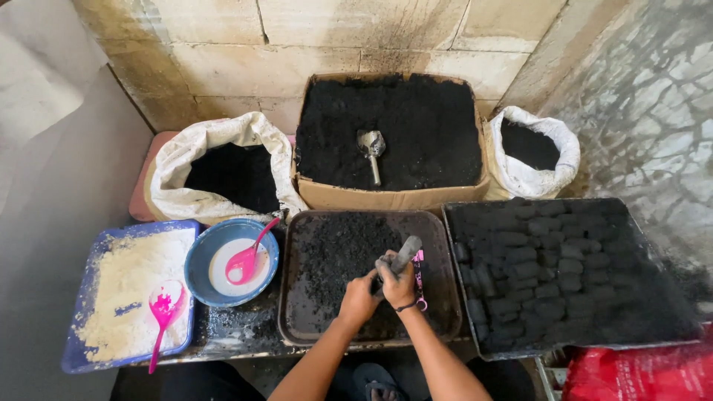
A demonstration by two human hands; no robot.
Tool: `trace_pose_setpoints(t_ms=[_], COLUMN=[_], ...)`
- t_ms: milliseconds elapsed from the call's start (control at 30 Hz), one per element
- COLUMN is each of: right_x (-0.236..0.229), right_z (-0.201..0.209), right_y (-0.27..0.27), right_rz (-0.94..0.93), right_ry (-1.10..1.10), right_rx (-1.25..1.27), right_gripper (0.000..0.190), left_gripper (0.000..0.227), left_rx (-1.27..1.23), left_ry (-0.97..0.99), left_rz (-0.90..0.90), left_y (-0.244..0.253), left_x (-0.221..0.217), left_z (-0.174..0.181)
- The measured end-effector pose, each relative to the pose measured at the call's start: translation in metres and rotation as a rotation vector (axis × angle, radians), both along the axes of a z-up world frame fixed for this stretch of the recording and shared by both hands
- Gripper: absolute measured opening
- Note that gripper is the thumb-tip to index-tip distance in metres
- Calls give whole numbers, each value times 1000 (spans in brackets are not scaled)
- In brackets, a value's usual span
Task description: The person uses a cylindrical mold and a hammer to compress a dark granular material into cylindrical briquettes. They place the finished briquettes onto a tray to the right. The person also uses a small pink tool to adjust the material in the mold.
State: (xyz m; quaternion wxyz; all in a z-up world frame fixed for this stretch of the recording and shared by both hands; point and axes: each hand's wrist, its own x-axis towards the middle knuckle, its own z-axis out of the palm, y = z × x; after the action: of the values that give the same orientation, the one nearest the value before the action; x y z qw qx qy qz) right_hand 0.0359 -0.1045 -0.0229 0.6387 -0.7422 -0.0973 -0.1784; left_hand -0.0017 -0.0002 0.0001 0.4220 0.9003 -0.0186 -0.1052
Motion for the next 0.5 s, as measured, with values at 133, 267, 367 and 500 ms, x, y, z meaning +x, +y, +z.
trace_pose_setpoints(t_ms=[133, 267, 367, 500], right_x=[5, 8, 12, 13], right_z=[0, -2, 5, 4], right_y=[2, 4, 6, 5], right_rz=[-9, 3, -10, -52], right_ry=[2, -16, -32, -23], right_rx=[11, -22, -1, 92], right_gripper=[25, 23, 21, 23], left_gripper=[41, 39, 42, 44], left_rx=[-38, -33, -18, 4], left_ry=[5, -15, -31, -56], left_rz=[9, 1, -9, -29], left_y=[2, 2, 2, 2], left_x=[1, 3, 5, 0], left_z=[0, -7, -6, 6])
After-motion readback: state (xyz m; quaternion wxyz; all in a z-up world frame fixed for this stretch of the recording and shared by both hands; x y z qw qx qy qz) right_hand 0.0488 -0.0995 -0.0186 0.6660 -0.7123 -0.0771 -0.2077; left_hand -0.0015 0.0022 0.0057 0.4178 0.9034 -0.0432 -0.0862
